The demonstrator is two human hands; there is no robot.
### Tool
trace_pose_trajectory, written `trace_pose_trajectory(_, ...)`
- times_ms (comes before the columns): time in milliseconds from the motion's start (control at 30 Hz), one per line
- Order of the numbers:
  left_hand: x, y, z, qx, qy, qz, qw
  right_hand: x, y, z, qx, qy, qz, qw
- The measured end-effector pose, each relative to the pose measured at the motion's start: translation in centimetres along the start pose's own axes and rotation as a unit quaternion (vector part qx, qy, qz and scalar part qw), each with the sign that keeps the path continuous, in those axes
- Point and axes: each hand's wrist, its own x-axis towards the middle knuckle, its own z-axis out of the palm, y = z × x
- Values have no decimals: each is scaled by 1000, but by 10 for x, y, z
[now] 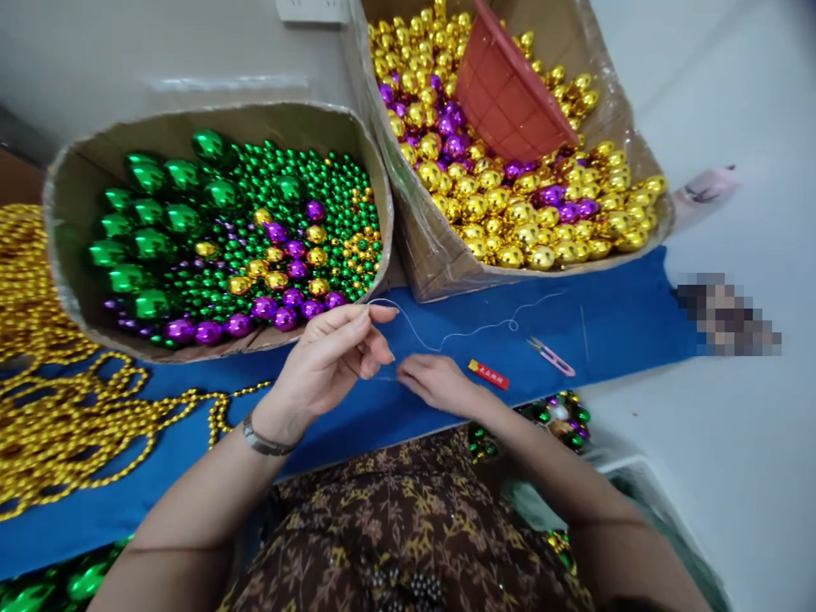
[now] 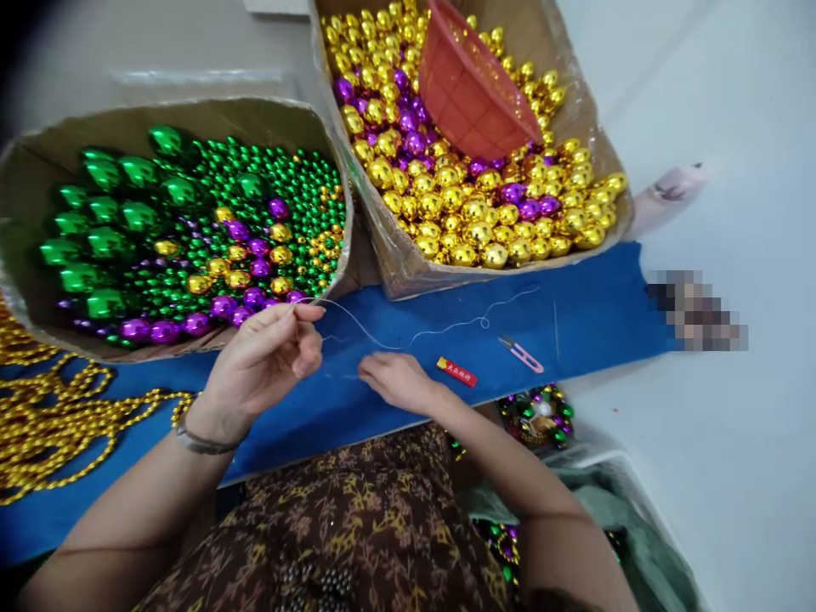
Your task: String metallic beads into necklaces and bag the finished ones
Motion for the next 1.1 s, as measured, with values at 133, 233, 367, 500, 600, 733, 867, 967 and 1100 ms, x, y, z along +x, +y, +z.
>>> trace_pose_trajectory(133,2,-13,6,-39,-43,-23,998,-108,14,-27,87,-87,18,992)
trace_pose_trajectory(233,1,-21,10,-66,-56,-28,996,-148,14,-39,41,-66,77,994)
trace_pose_trajectory(367,-3,-27,18,-74,-53,-34,995,-117,-10,-34,89,149,90,981)
trace_pose_trajectory(500,-11,-32,22,-76,-46,-31,996,-53,-39,-17,234,233,72,941)
trace_pose_trajectory(600,-16,-37,16,-86,-30,-34,995,-27,-46,-4,358,191,45,913)
trace_pose_trajectory(733,-19,-43,0,-109,12,-50,993,-30,-40,6,409,163,60,896)
trace_pose_trajectory(867,-21,-50,-15,-127,58,-60,988,-43,-32,11,322,190,80,924)
trace_pose_trajectory(967,-28,-59,-24,-119,85,-71,987,-49,-28,15,236,224,90,942)
trace_pose_trajectory(1100,-41,-77,-35,-91,108,-117,983,-53,-26,22,183,241,83,950)
